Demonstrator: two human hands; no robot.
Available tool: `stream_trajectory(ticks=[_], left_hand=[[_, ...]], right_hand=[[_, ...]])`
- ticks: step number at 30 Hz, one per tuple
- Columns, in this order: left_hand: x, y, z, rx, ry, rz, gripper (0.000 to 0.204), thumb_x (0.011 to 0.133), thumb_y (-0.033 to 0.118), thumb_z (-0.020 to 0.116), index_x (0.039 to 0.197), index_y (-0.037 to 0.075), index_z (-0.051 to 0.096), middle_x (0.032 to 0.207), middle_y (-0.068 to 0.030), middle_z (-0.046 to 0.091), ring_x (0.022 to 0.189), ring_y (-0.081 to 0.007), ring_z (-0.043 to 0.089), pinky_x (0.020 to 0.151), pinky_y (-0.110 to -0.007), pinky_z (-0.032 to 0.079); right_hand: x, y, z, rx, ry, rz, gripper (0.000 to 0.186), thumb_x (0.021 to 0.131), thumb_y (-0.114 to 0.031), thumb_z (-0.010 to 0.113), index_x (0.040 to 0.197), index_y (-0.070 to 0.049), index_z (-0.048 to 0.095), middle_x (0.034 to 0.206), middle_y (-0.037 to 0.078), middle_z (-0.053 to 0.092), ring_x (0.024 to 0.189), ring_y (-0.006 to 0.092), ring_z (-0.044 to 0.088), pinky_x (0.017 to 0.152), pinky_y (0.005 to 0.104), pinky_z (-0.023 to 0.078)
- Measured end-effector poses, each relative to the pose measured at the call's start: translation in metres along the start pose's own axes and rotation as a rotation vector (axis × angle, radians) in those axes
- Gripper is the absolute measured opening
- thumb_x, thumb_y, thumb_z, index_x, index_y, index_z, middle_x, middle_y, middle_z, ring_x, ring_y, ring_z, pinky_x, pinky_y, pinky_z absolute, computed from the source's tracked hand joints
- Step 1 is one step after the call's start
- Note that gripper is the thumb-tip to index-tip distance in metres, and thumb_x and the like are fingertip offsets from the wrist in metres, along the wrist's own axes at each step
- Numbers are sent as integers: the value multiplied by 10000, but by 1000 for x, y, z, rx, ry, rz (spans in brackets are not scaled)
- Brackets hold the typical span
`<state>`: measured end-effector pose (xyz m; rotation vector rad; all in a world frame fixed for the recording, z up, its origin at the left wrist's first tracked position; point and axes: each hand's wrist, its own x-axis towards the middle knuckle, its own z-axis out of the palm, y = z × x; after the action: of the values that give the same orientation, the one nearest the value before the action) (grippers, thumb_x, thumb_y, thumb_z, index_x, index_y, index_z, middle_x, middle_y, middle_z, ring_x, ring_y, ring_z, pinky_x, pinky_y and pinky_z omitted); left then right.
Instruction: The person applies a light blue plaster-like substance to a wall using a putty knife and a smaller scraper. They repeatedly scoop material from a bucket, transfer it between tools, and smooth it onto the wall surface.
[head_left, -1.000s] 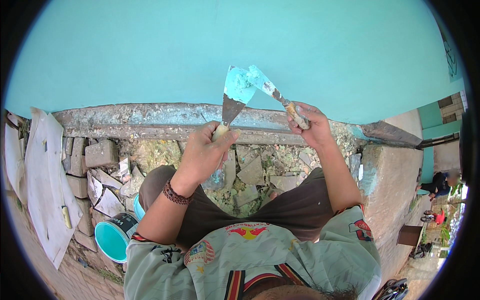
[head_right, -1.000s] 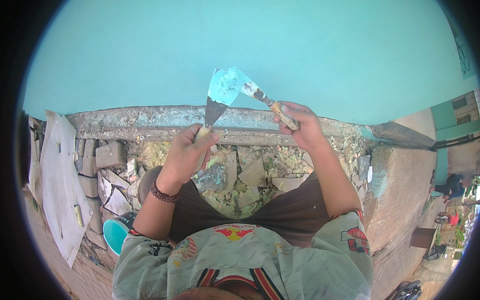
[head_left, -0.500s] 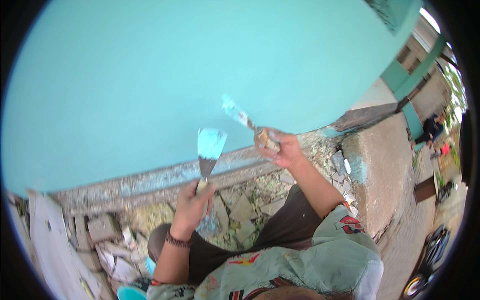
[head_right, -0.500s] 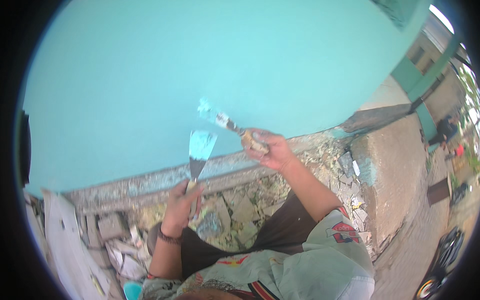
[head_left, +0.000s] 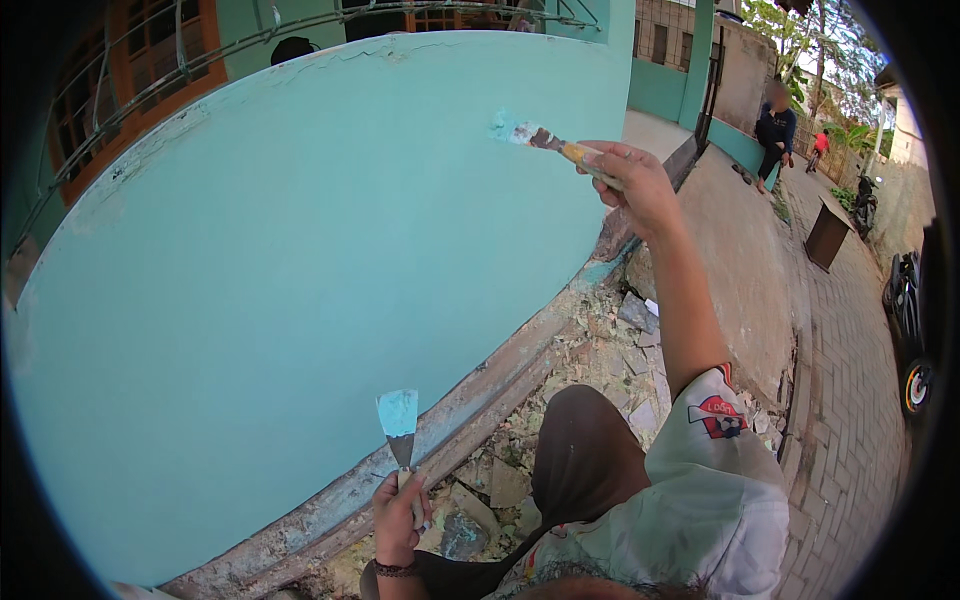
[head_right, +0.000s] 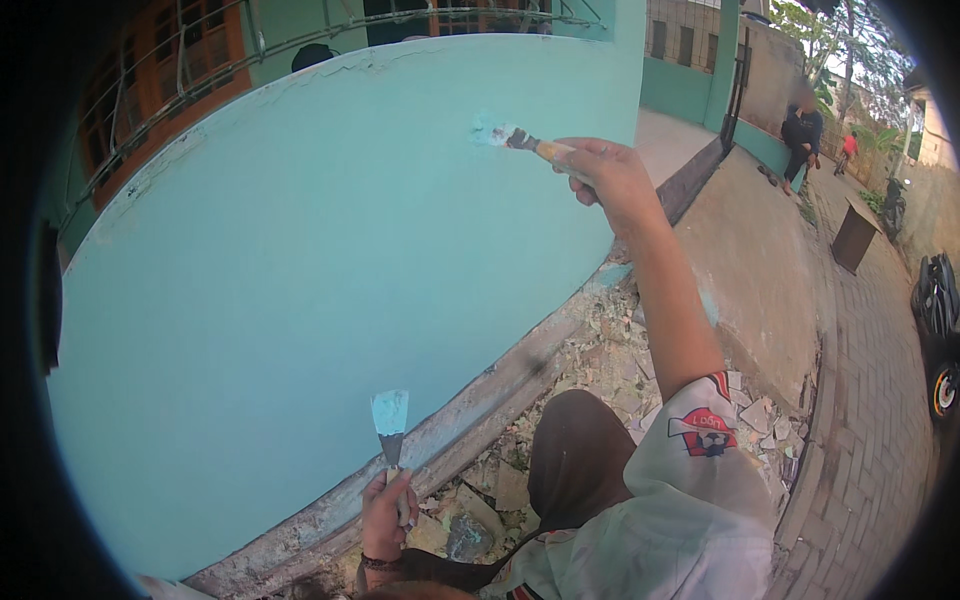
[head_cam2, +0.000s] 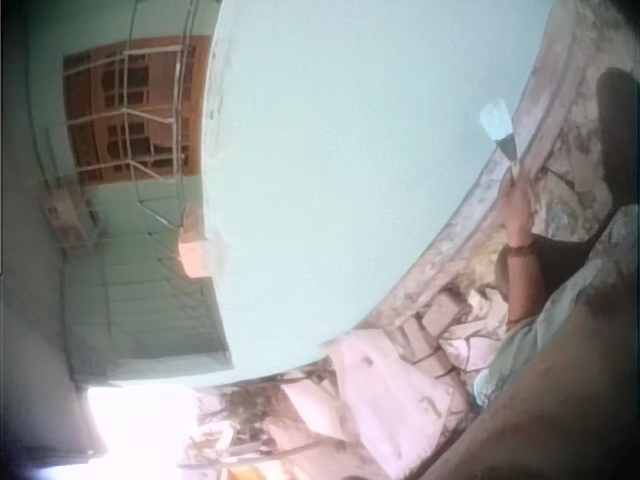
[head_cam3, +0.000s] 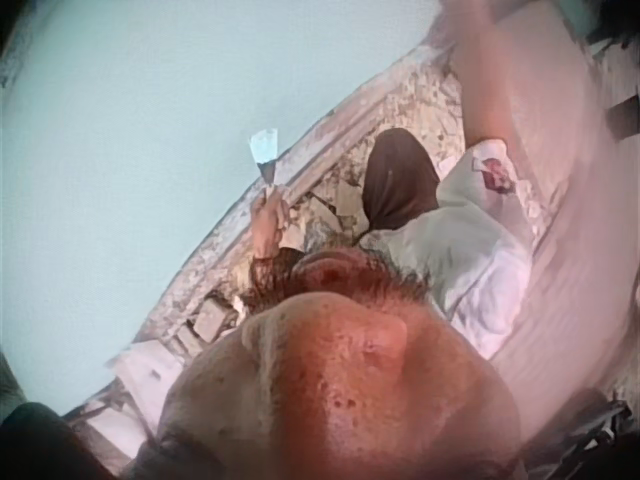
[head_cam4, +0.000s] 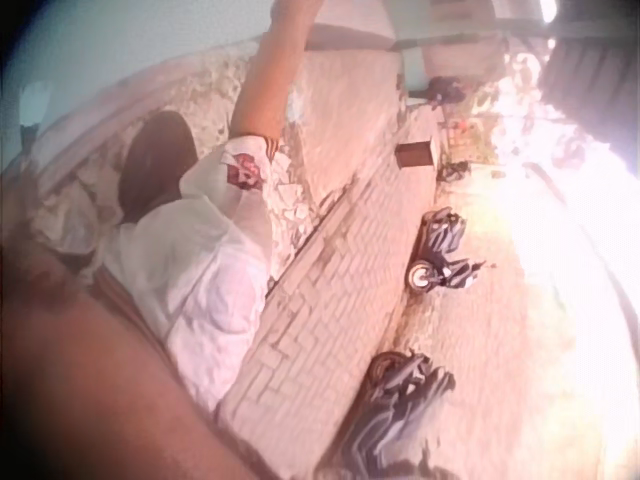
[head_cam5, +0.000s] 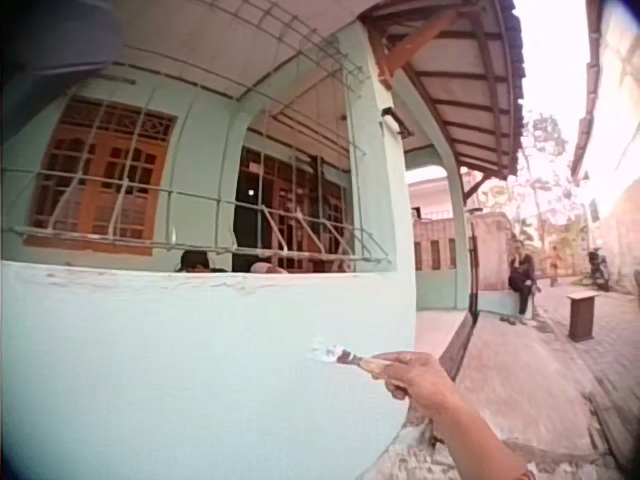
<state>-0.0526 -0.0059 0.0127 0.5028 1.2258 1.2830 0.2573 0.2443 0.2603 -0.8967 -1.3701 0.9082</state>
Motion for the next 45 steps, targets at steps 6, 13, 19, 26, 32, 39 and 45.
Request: stream_trajectory(ticks=[6,13,19,26,32,39,45], left_hand=[[-4,2,-12,-12,0,-6,142,887,149,625,867,45,531,526,-59,524,350,-133,450,313,-250,296],[-13,15,-15,4,3,-45,145,888,157,623,870,49,527,523,-54,517,348,-134,458,297,-250,283],[-14,7,-25,-42,-5,-9,158,876,168,640,882,52,534,538,-53,526,350,-129,458,297,-246,272],[-11,6,-28,-59,-28,-24,162,873,170,648,894,50,540,539,-45,527,348,-125,453,299,-242,275],[-12,7,-29,-80,-32,-11,147,877,162,639,919,51,553,536,-45,527,342,-122,447,298,-241,272],[-26,8,-33,-65,-44,18,147,881,170,634,917,65,537,527,-44,518,346,-129,451,297,-247,276],[-41,9,-39,-53,-57,60,137,892,180,620,914,80,529,509,-39,505,338,-125,441,296,-247,268]], right_hand=[[75,-63,-3,-286,128,-170,264,821,-179,656,979,32,662,785,32,617,587,53,482,485,194,366],[114,-78,1,-474,164,-163,244,791,-210,672,825,32,663,671,44,586,540,92,488,479,234,381],[125,-95,33,-611,185,-283,269,760,-234,682,773,34,666,659,65,603,541,103,523,490,235,419],[122,-102,56,-644,208,-280,238,730,-222,690,731,15,666,652,61,604,558,103,544,507,228,438],[111,-105,72,-761,178,-306,213,737,-195,677,689,10,642,618,61,583,532,110,530,500,239,437],[81,-126,128,-983,334,-260,263,745,-214,614,662,28,674,573,152,636,558,264,648,599,374,531],[74,-137,155,-969,318,-303,311,764,-172,578,671,121,628,650,234,656,652,307,692,677,396,554]])
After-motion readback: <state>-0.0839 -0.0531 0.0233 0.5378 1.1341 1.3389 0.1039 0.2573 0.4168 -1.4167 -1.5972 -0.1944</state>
